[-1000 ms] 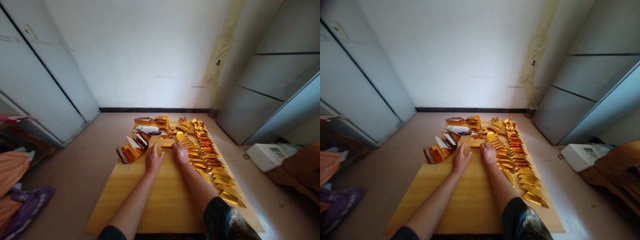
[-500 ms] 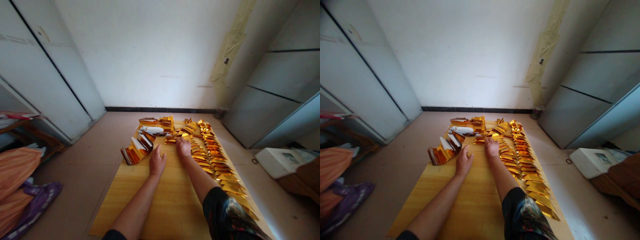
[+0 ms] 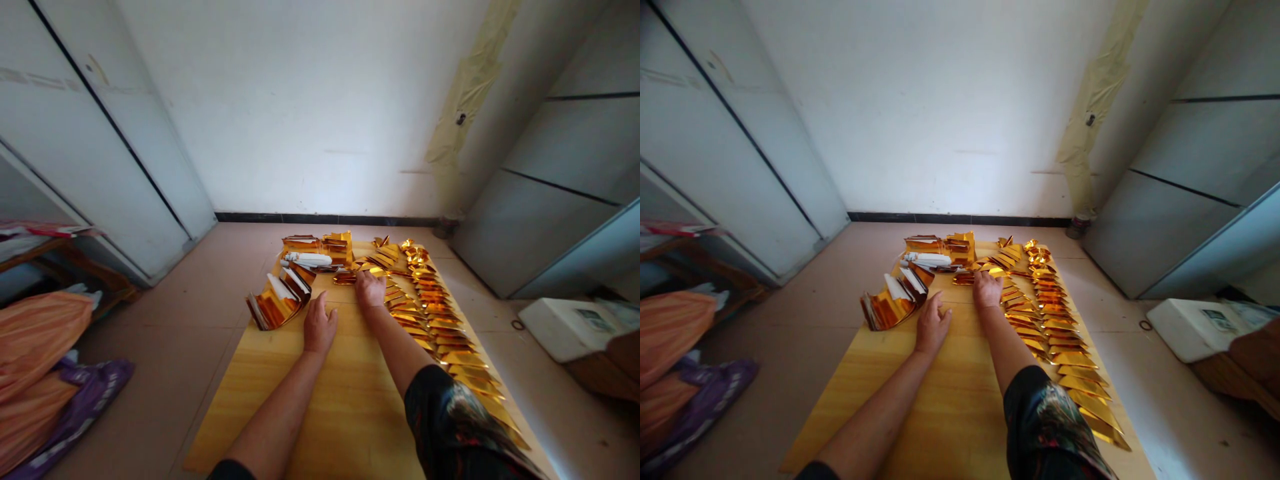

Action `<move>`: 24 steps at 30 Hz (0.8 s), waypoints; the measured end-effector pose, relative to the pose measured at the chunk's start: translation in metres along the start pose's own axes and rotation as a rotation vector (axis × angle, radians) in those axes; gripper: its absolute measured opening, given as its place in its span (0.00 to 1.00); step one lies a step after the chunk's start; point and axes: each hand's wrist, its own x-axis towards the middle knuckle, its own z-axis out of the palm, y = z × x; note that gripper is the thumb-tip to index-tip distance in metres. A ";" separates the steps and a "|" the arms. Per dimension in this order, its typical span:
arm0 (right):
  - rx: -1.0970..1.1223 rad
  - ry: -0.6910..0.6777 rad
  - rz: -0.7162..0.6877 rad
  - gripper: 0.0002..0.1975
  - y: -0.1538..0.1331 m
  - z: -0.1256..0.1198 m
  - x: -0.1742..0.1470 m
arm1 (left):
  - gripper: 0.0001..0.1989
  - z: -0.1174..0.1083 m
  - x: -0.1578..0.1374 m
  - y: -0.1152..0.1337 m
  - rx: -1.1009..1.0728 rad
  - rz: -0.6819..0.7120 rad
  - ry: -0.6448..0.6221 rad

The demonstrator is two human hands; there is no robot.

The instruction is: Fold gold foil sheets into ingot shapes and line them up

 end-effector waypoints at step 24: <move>0.111 -0.136 -0.296 0.09 -0.025 -0.015 -0.101 | 0.07 -0.043 -0.023 0.004 0.252 0.331 -0.021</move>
